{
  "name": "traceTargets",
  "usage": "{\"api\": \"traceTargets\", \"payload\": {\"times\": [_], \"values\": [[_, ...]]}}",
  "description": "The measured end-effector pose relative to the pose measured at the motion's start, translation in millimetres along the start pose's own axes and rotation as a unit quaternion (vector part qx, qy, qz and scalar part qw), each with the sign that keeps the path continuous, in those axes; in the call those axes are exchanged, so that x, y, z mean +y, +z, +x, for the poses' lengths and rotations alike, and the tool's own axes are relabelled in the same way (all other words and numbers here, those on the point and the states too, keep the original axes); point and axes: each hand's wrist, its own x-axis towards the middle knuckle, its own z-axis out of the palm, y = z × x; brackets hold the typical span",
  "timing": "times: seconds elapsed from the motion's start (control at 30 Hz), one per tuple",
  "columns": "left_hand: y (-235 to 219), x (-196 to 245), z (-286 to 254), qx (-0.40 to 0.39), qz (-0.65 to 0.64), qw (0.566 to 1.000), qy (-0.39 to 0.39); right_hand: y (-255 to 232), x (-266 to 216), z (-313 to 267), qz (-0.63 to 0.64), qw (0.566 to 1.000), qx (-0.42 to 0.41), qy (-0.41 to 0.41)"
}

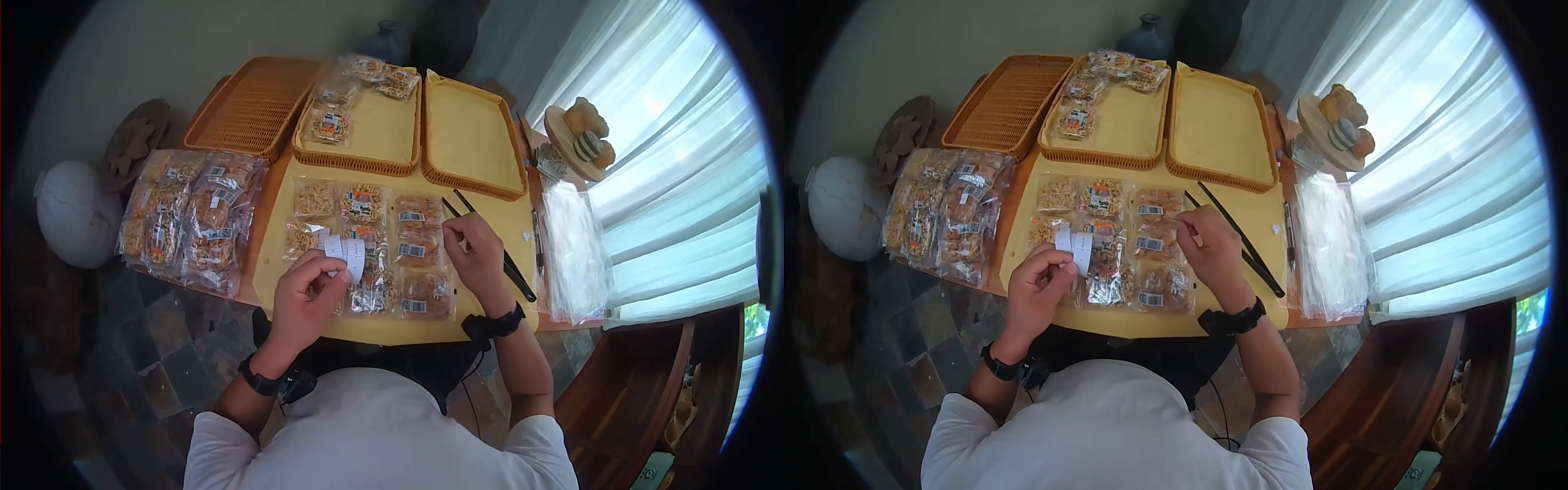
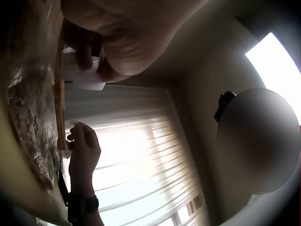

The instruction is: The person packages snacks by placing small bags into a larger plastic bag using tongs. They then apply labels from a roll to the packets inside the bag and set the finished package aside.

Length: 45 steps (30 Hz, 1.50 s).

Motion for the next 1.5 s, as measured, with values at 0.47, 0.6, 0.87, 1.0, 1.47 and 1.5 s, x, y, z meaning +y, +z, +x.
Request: {"api": "traceTargets", "payload": {"times": [0.47, 0.6, 0.87, 1.0, 1.47, 1.5], "values": [[-6, -1, -2, 0.005, 0.000, 1.000, -0.016, -6, 19, -3, -0.114, 0.952, -0.165, -0.231], [-5, -1, -2, -0.020, 0.015, 1.000, -0.014, -10, 9, -7, -0.102, 0.961, -0.166, -0.195], [4, 1, -4, -0.057, 0.021, 0.998, -0.018, -16, -7, -22, -0.055, 0.988, -0.106, -0.096], [11, 0, -7, -0.147, -0.170, 0.966, -0.125, -3, -50, -49, 0.306, 0.933, -0.114, 0.149], [50, -12, -16, -0.316, -0.220, 0.905, -0.178, -30, -58, -75, 0.179, 0.949, -0.212, 0.149], [53, -8, -16, -0.315, -0.223, 0.906, -0.175, -31, -58, -75, 0.145, 0.960, -0.195, 0.136]]}}
